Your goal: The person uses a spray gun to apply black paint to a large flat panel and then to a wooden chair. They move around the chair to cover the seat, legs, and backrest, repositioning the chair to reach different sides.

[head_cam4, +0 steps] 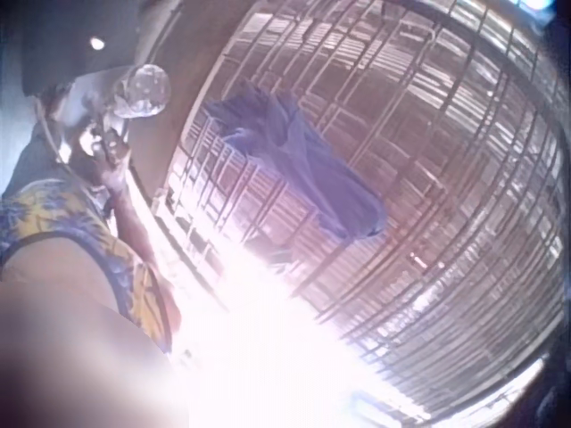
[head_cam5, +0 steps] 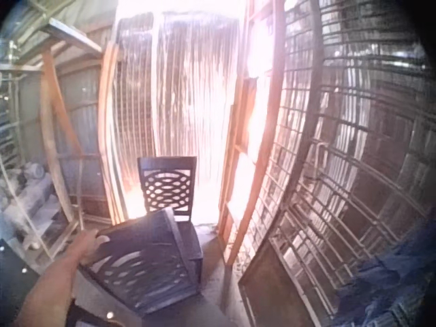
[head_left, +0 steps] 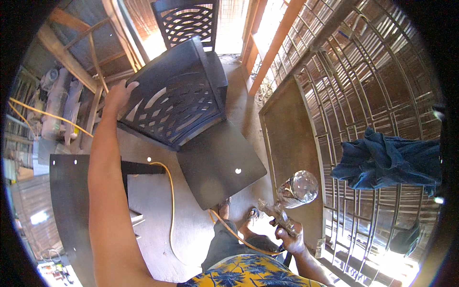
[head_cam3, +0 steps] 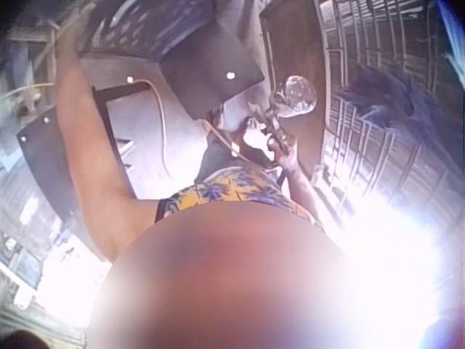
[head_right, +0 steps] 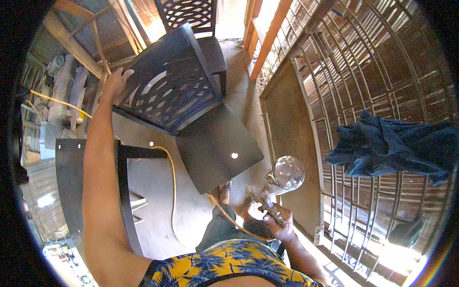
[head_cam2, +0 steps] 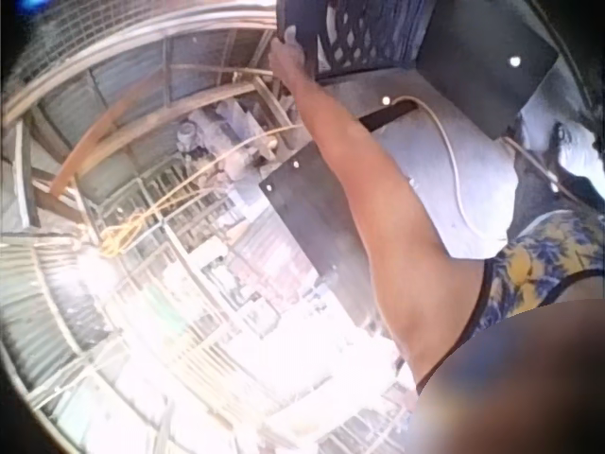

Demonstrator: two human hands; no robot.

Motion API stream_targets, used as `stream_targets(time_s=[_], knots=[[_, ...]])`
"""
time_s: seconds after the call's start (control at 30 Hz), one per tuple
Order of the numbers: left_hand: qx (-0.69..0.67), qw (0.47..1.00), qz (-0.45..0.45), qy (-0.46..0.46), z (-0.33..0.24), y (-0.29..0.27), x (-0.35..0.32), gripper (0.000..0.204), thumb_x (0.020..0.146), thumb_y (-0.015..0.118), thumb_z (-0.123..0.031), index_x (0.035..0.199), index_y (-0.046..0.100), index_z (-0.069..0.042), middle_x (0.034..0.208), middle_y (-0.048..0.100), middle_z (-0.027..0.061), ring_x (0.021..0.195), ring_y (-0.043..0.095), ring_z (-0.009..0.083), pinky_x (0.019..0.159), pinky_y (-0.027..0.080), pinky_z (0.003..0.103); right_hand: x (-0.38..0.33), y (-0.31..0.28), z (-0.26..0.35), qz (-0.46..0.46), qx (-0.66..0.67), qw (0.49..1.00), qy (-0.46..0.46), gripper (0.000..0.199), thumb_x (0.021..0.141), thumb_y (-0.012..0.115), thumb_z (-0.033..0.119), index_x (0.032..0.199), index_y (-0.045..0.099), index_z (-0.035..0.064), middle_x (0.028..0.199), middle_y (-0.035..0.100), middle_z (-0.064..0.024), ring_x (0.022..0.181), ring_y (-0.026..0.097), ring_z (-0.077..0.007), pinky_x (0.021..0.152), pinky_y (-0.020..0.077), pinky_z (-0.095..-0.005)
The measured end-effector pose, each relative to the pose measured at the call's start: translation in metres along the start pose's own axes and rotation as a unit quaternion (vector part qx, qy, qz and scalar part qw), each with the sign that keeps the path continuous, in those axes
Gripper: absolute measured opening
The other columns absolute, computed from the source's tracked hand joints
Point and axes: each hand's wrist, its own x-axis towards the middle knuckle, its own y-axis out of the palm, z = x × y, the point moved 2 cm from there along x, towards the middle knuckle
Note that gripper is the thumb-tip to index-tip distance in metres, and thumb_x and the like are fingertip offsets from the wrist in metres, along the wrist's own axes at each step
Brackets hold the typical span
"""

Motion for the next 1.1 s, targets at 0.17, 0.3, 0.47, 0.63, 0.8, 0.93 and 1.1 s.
stream_targets(time_s=[0.17, 0.3, 0.47, 0.63, 0.8, 0.93, 1.1], knots=[[0.027, 1.0, 0.0, -0.009, -0.014, 0.004, 0.026, 0.089, 0.099, 0.046, -0.077, 0.145, 0.06, -0.001, 0.14, 0.064, 0.0301, 0.134, 0.059, 0.0461, 0.111, 0.047, 0.055, -0.004, -0.006, -0.017, -0.002, -0.031, 0.998, 0.057, 0.035, 0.095, 0.073, 0.029, 0.114, 0.076, 0.0, 0.088, 0.075, -0.0133, 0.078, 0.07, -0.0223, 0.071, 0.0539, -0.0378], [0.018, 1.0, 0.009, 0.024, -0.021, 0.01, 0.028, 0.081, 0.101, 0.048, -0.074, 0.123, 0.07, 0.001, 0.126, 0.069, 0.0325, 0.122, 0.064, 0.0489, 0.103, 0.05, 0.057, -0.005, -0.003, -0.014, -0.006, -0.026, 0.999, 0.04, 0.037, 0.093, 0.075, 0.031, 0.111, 0.076, -0.0012, 0.092, 0.076, -0.0146, 0.077, 0.071, -0.0235, 0.071, 0.0551, -0.039], [0.046, 0.999, -0.009, 0.017, -0.015, 0.002, 0.0, 0.077, 0.1, 0.053, -0.072, 0.112, 0.07, 0.002, 0.115, 0.071, 0.0349, 0.111, 0.068, 0.0522, 0.095, 0.052, 0.06, -0.001, 0.002, 0.005, -0.017, -0.029, 0.999, -0.02, 0.049, 0.101, 0.069, 0.041, 0.111, 0.072, -0.0073, 0.072, 0.066, -0.0061, 0.061, 0.059, -0.0131, 0.061, 0.0485, -0.0324], [-0.001, 0.998, -0.039, 0.04, -0.014, 0.005, -0.034, 0.071, 0.099, 0.062, -0.065, 0.109, 0.068, 0.006, 0.108, 0.071, 0.0351, 0.105, 0.068, 0.0541, 0.092, 0.052, 0.06, -0.002, 0.004, 0.009, -0.041, 0.005, 0.998, -0.046, 0.055, 0.101, 0.071, 0.044, 0.117, 0.069, -0.0083, 0.073, 0.066, -0.0081, 0.061, 0.059, -0.013, 0.06, 0.0485, -0.0323], [-0.071, 0.995, -0.019, 0.069, -0.011, 0.018, -0.056, 0.061, 0.095, 0.075, -0.048, 0.122, 0.065, 0.006, 0.117, 0.07, 0.0342, 0.115, 0.067, 0.0498, 0.099, 0.052, 0.053, -0.015, 0.0, 0.017, -0.036, 0.053, 0.998, 0.002, 0.051, 0.1, 0.071, 0.038, 0.119, 0.07, -0.0098, 0.079, 0.07, -0.0103, 0.061, 0.06, -0.0126, 0.058, 0.0482, -0.0322], [-0.262, 0.958, 0.019, 0.113, -0.004, 0.009, -0.093, 0.054, 0.088, 0.079, -0.015, 0.137, 0.062, 0.0, 0.127, 0.072, 0.0221, 0.118, 0.069, 0.0368, 0.105, 0.05, 0.044, -0.028, -0.009, 0.025, -0.059, -0.013, 0.994, -0.095, 0.049, 0.1, 0.071, 0.041, 0.105, 0.071, -0.0079, 0.078, 0.069, -0.0085, 0.062, 0.06, -0.0138, 0.059, 0.0478, -0.032], [-0.319, 0.943, 0.029, 0.091, -0.004, -0.016, -0.16, 0.051, 0.086, 0.077, -0.01, 0.133, 0.063, 0.0, 0.123, 0.074, 0.0194, 0.115, 0.07, 0.0305, 0.104, 0.051, 0.042, -0.054, -0.025, 0.019, -0.091, -0.012, 0.987, -0.134, 0.053, 0.1, 0.073, 0.049, 0.1, 0.071, -0.0045, 0.072, 0.066, -0.0058, 0.061, 0.059, -0.0133, 0.058, 0.0459, -0.0313]])
